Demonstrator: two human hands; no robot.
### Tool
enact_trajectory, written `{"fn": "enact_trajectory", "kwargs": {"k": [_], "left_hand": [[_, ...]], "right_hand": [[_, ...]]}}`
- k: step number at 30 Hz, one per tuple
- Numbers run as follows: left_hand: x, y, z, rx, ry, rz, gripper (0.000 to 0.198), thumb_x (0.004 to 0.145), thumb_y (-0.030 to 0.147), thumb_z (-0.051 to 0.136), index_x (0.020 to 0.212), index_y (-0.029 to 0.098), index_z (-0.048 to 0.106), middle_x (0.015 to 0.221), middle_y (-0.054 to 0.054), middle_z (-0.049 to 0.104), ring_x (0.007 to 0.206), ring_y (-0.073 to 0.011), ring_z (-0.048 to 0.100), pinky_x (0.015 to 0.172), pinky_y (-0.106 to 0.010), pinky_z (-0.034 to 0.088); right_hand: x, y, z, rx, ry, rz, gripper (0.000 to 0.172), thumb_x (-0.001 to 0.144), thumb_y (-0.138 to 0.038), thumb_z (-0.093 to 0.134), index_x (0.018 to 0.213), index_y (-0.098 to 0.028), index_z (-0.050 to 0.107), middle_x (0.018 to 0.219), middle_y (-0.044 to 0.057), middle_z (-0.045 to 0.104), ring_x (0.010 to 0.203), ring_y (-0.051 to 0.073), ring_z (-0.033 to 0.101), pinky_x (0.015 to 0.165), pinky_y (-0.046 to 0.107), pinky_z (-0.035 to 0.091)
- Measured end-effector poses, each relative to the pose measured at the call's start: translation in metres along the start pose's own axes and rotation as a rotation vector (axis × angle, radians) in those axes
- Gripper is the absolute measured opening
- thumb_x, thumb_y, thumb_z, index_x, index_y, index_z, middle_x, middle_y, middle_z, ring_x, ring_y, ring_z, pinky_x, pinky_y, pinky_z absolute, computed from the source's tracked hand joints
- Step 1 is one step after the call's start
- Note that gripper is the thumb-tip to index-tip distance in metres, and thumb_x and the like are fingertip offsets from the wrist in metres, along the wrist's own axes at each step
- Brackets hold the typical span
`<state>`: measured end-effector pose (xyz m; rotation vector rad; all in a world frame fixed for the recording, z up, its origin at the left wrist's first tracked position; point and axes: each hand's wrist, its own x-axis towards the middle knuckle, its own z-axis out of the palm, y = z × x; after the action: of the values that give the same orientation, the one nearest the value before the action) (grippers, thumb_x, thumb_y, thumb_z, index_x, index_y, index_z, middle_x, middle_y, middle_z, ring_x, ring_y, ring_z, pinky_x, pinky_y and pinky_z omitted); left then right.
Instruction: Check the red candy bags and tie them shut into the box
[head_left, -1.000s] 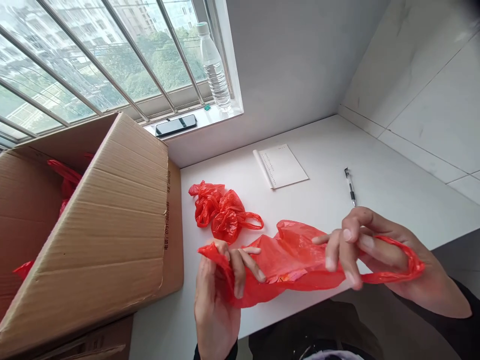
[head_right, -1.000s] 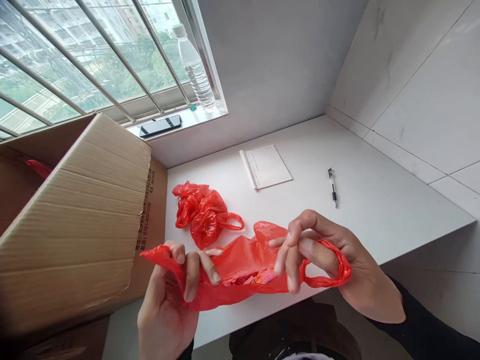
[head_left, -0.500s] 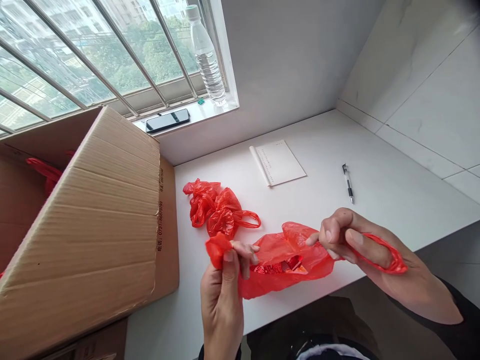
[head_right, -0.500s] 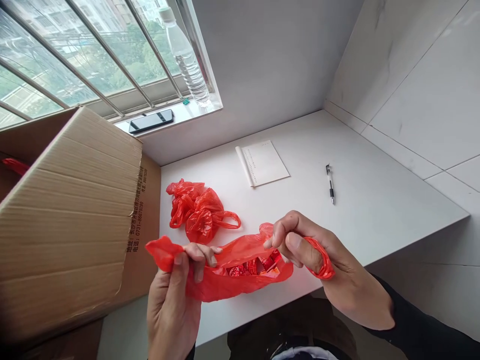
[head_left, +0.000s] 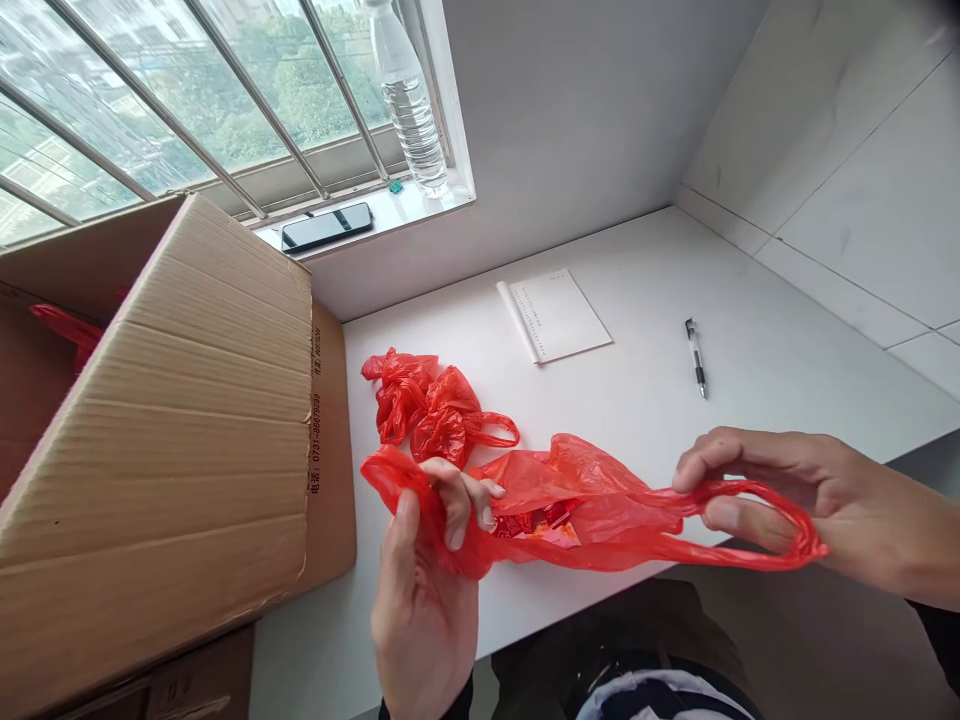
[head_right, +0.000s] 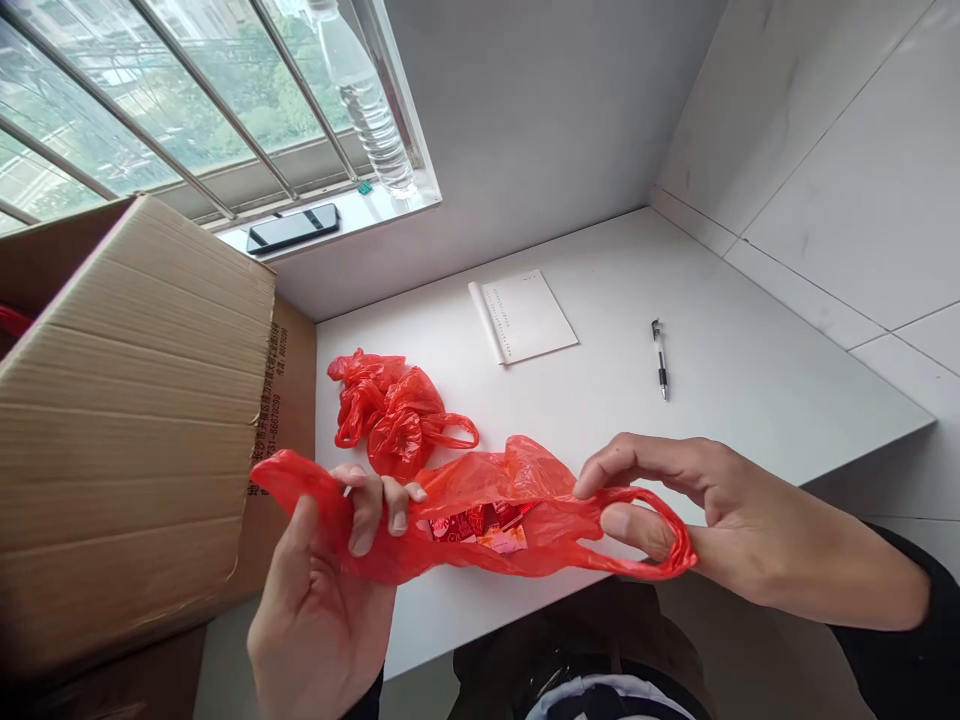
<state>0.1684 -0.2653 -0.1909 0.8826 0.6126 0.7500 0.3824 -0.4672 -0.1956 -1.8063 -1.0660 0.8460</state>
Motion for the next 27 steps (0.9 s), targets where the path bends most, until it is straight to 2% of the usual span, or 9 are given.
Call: {"fn": "enact_trajectory", "kwargs": {"k": [3,6,10,13,16,19,22,25,27], "left_hand": [[-0.001,-0.001,0.002,-0.006,0.028,0.007,0.032,0.101,0.041,0.045,0.096,0.020,0.069,0.072,-0.001,0.048,0.077,-0.0170,0.057,0.079,-0.031,0.056],[-0.003,-0.004,0.003,0.111,0.062,0.070,0.028,0.100,0.040,0.051,0.089,0.021,0.070,0.073,-0.001,0.050,0.083,-0.0177,0.058,0.085,-0.030,0.055],[-0.009,-0.007,0.002,0.267,0.120,0.137,0.024,0.099,0.039,0.057,0.088,0.023,0.070,0.088,-0.002,0.059,0.095,-0.0170,0.060,0.089,-0.025,0.053],[-0.014,-0.005,0.002,0.364,0.105,0.150,0.024,0.101,0.041,0.055,0.091,0.023,0.069,0.099,-0.003,0.064,0.101,-0.0176,0.060,0.088,-0.024,0.052],[-0.016,0.001,0.005,0.272,0.002,0.078,0.026,0.103,0.040,0.052,0.091,0.023,0.068,0.074,-0.001,0.060,0.078,-0.0153,0.061,0.076,-0.025,0.052],[-0.014,0.005,0.009,0.109,-0.086,-0.027,0.025,0.103,0.039,0.050,0.093,0.022,0.066,0.049,0.007,0.035,0.049,-0.0098,0.042,0.061,-0.023,0.047],[-0.012,0.005,0.011,0.094,-0.093,-0.085,0.026,0.101,0.040,0.053,0.085,0.021,0.061,0.055,0.007,0.030,0.049,-0.0089,0.030,0.056,-0.023,0.041],[-0.016,0.000,0.013,0.217,-0.089,-0.152,0.019,0.096,0.039,0.061,0.087,0.023,0.059,0.065,0.004,0.040,0.058,-0.0115,0.037,0.056,-0.023,0.040],[-0.024,-0.006,0.016,0.370,-0.081,-0.142,0.023,0.088,0.036,0.069,0.108,0.027,0.064,0.074,0.001,0.050,0.065,-0.0143,0.045,0.062,-0.026,0.045]], "right_hand": [[-0.004,-0.001,-0.003,-0.017,-0.142,-0.076,0.022,0.091,-0.035,0.070,0.112,-0.035,0.068,0.102,0.001,0.072,0.091,0.019,0.073,0.077,0.022,0.062],[-0.004,-0.007,0.002,-0.057,-0.124,-0.159,0.043,0.084,-0.033,0.077,0.124,-0.039,0.062,0.112,0.002,0.069,0.099,0.021,0.070,0.085,0.026,0.061],[-0.001,-0.016,0.011,-0.058,-0.056,-0.226,0.021,0.085,-0.027,0.074,0.103,-0.036,0.068,0.097,0.002,0.066,0.086,0.019,0.067,0.077,0.028,0.061],[-0.001,-0.020,0.014,0.020,-0.040,-0.233,0.008,0.091,-0.026,0.063,0.092,-0.033,0.068,0.097,0.004,0.067,0.095,0.023,0.067,0.077,0.032,0.061],[0.000,-0.017,0.016,0.204,-0.025,-0.202,0.019,0.096,-0.027,0.051,0.085,-0.031,0.065,0.106,0.006,0.070,0.109,0.028,0.066,0.086,0.041,0.060],[0.006,-0.008,0.022,0.492,-0.138,-0.197,0.017,0.095,-0.025,0.052,0.081,-0.030,0.060,0.081,0.002,0.073,0.092,0.026,0.070,0.098,0.050,0.054],[0.016,-0.006,0.032,0.700,-0.236,-0.162,0.013,0.089,-0.025,0.056,0.077,-0.028,0.056,0.056,-0.004,0.055,0.059,0.020,0.061,0.084,0.048,0.059],[0.021,-0.020,0.045,0.615,-0.153,-0.193,0.018,0.087,-0.027,0.055,0.069,-0.025,0.049,0.067,-0.001,0.054,0.063,0.019,0.061,0.064,0.037,0.058],[0.020,-0.035,0.055,0.443,-0.074,-0.271,0.013,0.087,-0.026,0.053,0.074,-0.025,0.049,0.072,0.000,0.056,0.066,0.019,0.061,0.060,0.033,0.056]]}}
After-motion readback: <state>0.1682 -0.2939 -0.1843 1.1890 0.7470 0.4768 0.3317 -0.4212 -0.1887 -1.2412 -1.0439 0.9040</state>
